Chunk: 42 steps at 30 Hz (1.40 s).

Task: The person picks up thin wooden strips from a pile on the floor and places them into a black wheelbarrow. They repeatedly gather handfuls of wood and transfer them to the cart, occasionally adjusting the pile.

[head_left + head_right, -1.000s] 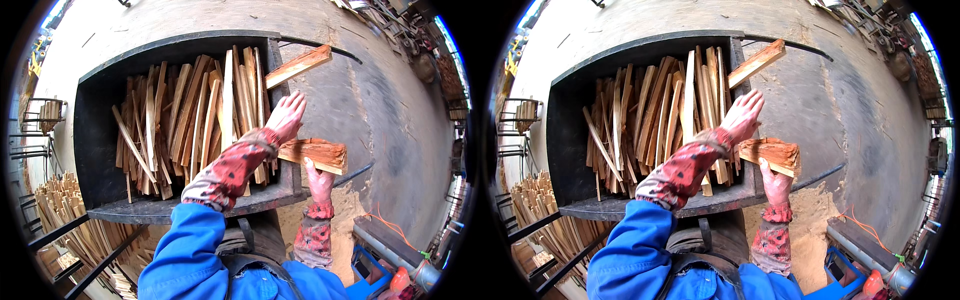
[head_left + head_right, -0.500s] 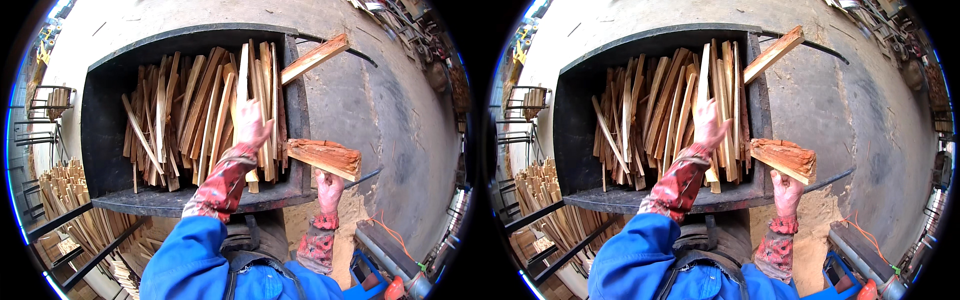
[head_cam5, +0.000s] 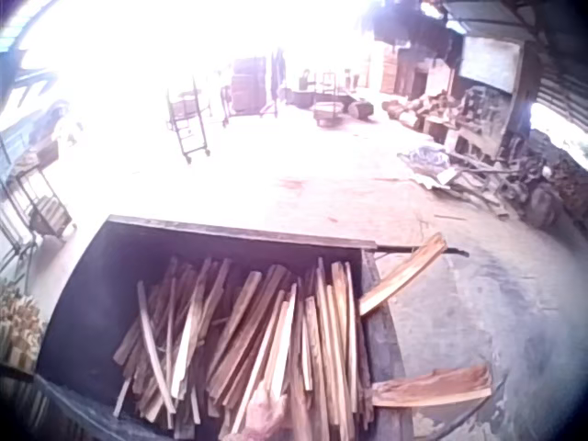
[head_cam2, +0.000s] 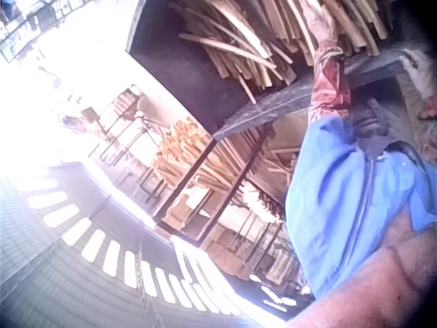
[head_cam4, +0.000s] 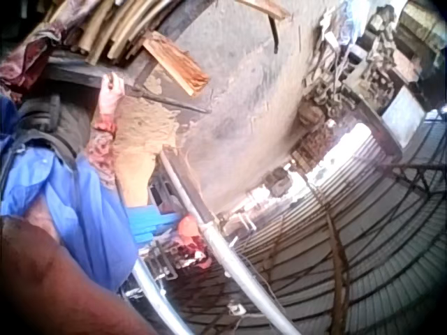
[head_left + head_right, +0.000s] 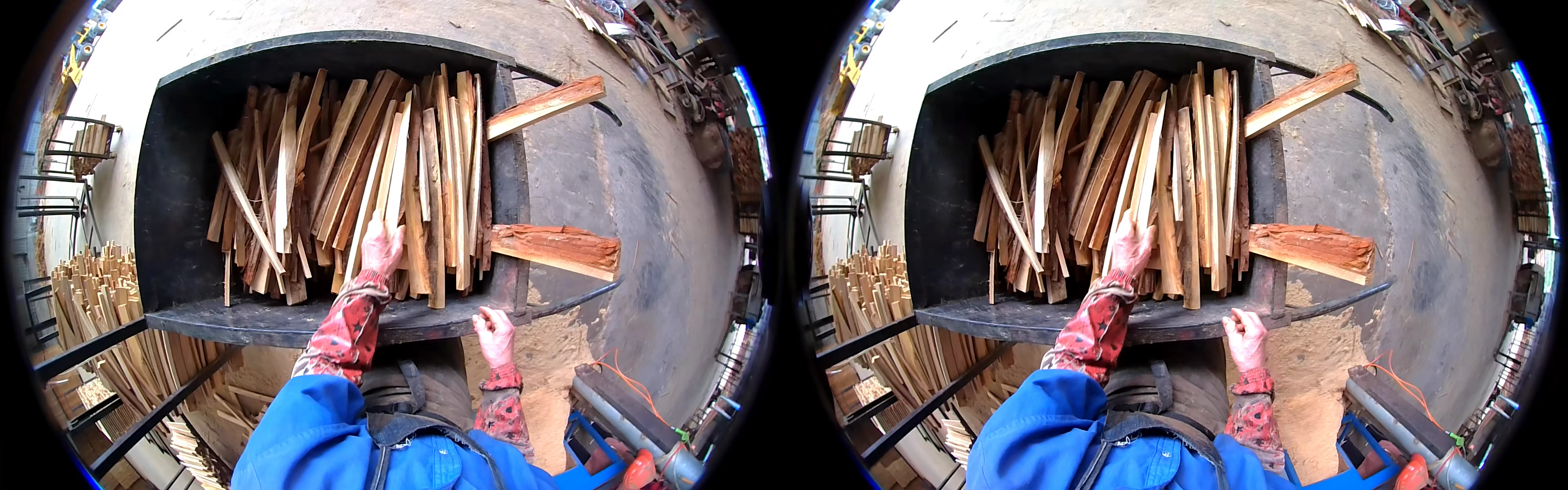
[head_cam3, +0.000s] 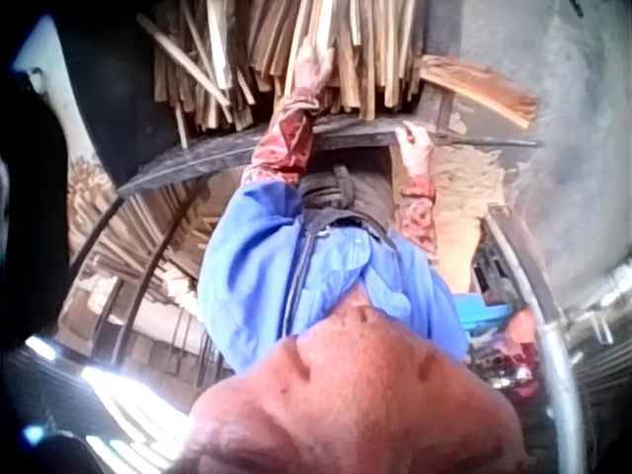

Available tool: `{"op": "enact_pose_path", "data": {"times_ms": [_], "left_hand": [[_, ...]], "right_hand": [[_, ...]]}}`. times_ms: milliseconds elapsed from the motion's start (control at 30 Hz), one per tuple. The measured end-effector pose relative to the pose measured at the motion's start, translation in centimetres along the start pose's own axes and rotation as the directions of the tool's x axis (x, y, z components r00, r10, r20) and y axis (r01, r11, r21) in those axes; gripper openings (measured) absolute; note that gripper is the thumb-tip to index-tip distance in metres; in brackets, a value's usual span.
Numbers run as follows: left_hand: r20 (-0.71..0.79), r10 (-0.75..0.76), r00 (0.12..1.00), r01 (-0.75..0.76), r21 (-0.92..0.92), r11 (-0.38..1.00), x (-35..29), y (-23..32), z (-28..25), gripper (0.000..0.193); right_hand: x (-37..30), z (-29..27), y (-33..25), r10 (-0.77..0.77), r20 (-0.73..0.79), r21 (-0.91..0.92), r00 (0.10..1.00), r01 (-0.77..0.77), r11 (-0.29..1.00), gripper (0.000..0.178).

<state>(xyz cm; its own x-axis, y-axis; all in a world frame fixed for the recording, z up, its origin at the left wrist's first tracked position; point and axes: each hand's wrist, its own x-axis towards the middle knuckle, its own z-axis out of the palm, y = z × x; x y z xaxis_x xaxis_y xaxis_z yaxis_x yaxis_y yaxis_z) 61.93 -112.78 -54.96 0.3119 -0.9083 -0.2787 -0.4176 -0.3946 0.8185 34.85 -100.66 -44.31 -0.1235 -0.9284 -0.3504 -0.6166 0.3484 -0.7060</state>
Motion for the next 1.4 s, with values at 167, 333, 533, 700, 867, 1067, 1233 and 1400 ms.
{"op": "enact_pose_path", "data": {"times_ms": [167, 333, 533, 700, 867, 1067, 1233, 1400], "left_hand": [[-0.111, 0.139, 0.984, -0.098, 0.316, 0.944, -2.7, -4.6, -2.3, 0.072], [-0.013, -0.097, 0.995, 0.094, 0.405, 0.91, -2.5, -4.9, -2.2, 0.076], [0.168, 0.072, 0.983, -0.103, 0.187, 0.977, -5.6, -3.0, 1.6, 0.095], [0.176, 0.144, 0.974, -0.202, 0.374, 0.905, -3.5, -2.6, 9.3, 0.107], [0.341, 0.19, 0.921, -0.32, 0.382, 0.867, 2.3, -10.5, 15.2, 0.084], [0.39, 0.058, 0.919, -0.169, 0.256, 0.952, 5.7, -12.7, 14.6, 0.061], [0.298, 0.072, 0.952, -0.097, 0.071, 0.993, 1.4, -6.8, 14.1, 0.02], [0.318, 0.386, 0.866, -0.465, 0.23, 0.855, -5.8, -0.7, 17.8, 0.043]], "right_hand": [[-4.4, 2.8, -1.2, -0.036, 0.044, -0.075, 0.998, 0.039, 0.996, 0.026], [-8.6, 5.6, -0.5, 0.066, 0.052, -0.025, 0.996, -0.065, 0.998, 0.029], [-12.7, 7.0, 0.7, 0.147, 0.04, -0.029, 0.988, -0.146, 0.989, 0.032], [-11.9, 2.9, 9.0, 0.227, -0.086, -0.069, 0.97, -0.233, 0.97, 0.034], [-16.6, 4.3, 23.9, 0.456, -0.243, 0.034, 0.856, -0.462, 0.886, 0.036], [-37.4, 12.8, 32.0, 0.75, -0.283, -0.055, 0.598, -0.791, 0.61, 0.024], [-48.5, 25.9, 28.4, 0.898, -0.033, 0.079, 0.438, -0.895, 0.439, 0.027], [-49.3, 34.6, 26.9, 0.979, 0.1, 0.658, 0.176, -0.75, 0.067, 0.03]]}}
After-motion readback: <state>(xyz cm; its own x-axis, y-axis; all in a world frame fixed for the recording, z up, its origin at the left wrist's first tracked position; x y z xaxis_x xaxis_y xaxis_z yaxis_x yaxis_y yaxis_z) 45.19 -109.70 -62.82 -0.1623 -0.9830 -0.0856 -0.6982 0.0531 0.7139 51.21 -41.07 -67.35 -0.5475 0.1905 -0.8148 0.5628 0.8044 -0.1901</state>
